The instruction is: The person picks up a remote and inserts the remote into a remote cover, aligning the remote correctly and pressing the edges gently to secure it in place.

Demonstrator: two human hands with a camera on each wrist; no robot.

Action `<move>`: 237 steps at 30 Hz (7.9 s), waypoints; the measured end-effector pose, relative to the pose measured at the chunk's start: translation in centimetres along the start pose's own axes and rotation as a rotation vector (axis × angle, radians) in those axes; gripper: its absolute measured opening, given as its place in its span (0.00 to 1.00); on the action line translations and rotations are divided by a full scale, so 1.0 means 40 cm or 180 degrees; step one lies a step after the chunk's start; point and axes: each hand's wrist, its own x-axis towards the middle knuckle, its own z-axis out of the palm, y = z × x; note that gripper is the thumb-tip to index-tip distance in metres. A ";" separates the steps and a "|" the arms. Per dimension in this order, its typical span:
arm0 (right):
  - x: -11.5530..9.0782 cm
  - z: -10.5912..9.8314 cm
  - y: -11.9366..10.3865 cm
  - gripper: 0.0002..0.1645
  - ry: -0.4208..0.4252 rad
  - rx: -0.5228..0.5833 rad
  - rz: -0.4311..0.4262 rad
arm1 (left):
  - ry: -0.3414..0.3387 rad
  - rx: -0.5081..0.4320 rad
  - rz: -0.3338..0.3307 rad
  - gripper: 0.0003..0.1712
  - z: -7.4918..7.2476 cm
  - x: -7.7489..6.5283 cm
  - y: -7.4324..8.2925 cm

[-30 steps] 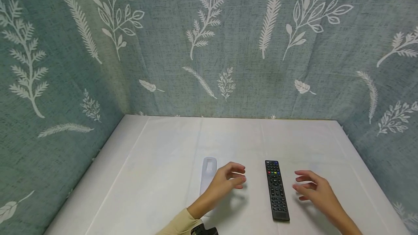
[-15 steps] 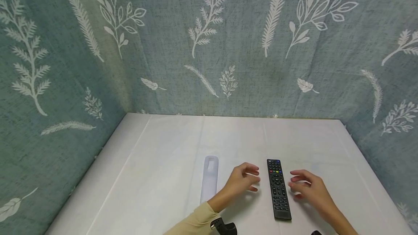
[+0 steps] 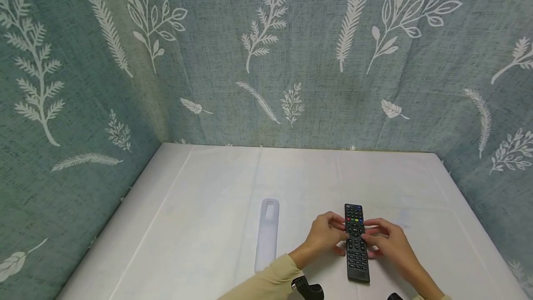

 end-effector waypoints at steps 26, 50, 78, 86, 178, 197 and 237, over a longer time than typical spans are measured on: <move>-0.017 0.011 -0.030 0.28 0.0077 0.0423 -0.0322 | -0.0019 -0.0881 -0.0104 0.22 -0.036 0.000 0.023; -0.055 0.045 -0.107 0.22 0.0226 0.0236 -0.1316 | -0.0290 -0.1140 0.0380 0.14 -0.134 -0.042 0.092; -0.042 0.141 -0.179 0.25 0.0076 0.0350 -0.2203 | 0.0271 -0.0304 0.1176 0.24 -0.240 -0.063 0.085; -0.032 0.169 -0.209 0.24 0.0191 0.0306 -0.2545 | 0.0538 0.0217 0.1573 0.20 -0.270 -0.067 0.095; 0.132 0.363 -0.341 0.29 0.0662 0.0675 -0.2541 | 0.0794 0.0041 0.1491 0.16 -0.463 -0.014 0.134; 0.101 0.378 -0.359 0.28 0.0489 0.0661 -0.2338 | 0.0751 0.0009 0.1252 0.16 -0.464 -0.007 0.105; 0.112 0.404 -0.328 0.15 0.0105 0.0499 -0.1760 | 0.0490 -0.0422 0.0864 0.14 -0.487 0.042 0.028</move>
